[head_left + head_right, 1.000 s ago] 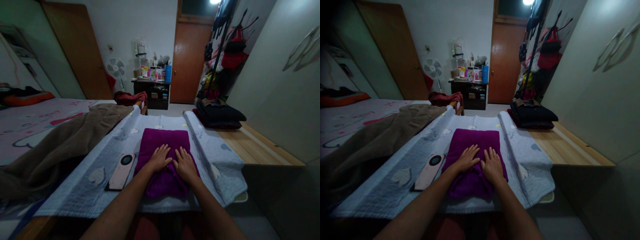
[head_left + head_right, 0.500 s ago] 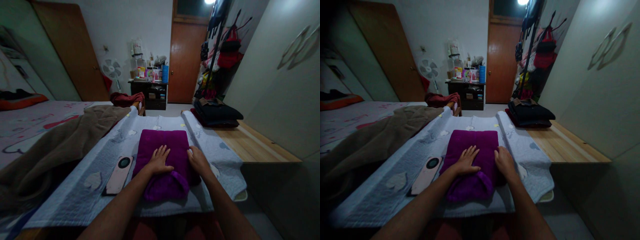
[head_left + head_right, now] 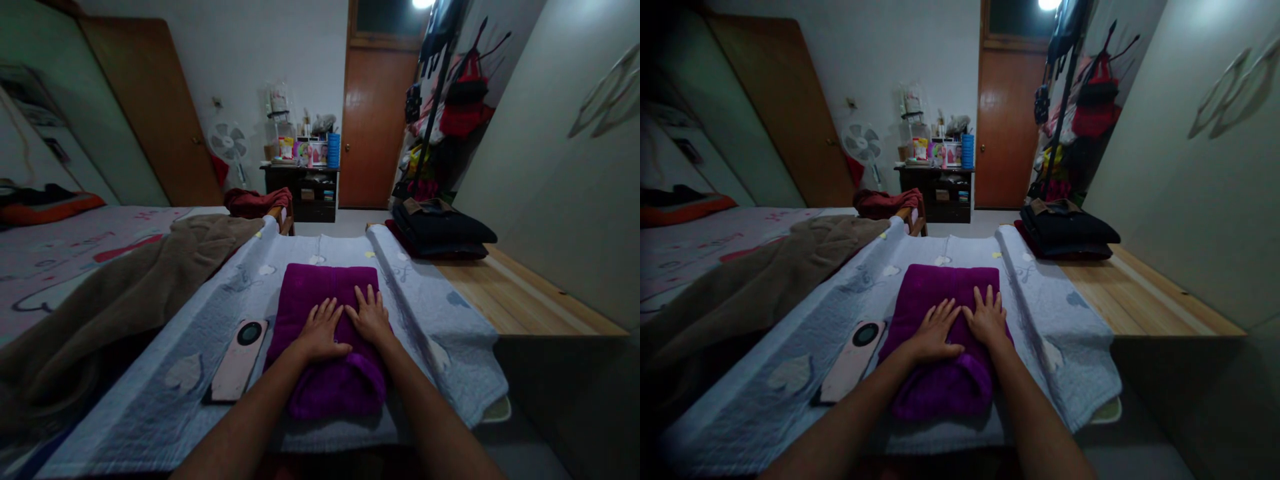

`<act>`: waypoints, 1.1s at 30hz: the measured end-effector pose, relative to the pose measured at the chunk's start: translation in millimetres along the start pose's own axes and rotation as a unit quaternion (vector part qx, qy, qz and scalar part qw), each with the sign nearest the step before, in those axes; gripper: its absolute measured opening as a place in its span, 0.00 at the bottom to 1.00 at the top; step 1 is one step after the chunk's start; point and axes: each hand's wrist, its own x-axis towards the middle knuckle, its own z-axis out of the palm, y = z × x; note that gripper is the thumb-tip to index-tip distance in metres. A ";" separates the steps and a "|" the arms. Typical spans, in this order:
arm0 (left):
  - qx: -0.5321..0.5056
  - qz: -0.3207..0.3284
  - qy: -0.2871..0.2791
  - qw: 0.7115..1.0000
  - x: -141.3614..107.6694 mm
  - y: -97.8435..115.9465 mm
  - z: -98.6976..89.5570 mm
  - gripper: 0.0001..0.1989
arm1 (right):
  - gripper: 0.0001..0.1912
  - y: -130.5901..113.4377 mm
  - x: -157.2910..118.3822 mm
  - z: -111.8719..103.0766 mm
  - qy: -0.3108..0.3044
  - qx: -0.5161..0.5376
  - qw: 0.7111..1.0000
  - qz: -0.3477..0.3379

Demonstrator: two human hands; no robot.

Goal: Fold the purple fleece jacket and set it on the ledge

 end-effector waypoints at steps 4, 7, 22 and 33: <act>-0.001 0.001 0.004 1.000 -0.8 0.0 0.4 0.52 | 0.39 7.8 -2.4 -3.7 -0.026 -0.004 0.999 0.022; -0.003 0.001 0.003 1.000 -2.2 1.3 -1.4 0.52 | 0.40 12.7 -1.6 -14.6 -0.059 -0.009 0.998 0.024; -0.026 0.003 0.005 1.000 -5.7 4.4 -7.8 0.53 | 0.24 -38.5 79.7 -9.1 0.046 -0.019 0.991 -0.124; -0.021 0.005 0.009 1.000 -3.4 0.6 -2.7 0.53 | 0.29 -8.3 103.2 -9.1 0.057 -0.014 0.996 -0.065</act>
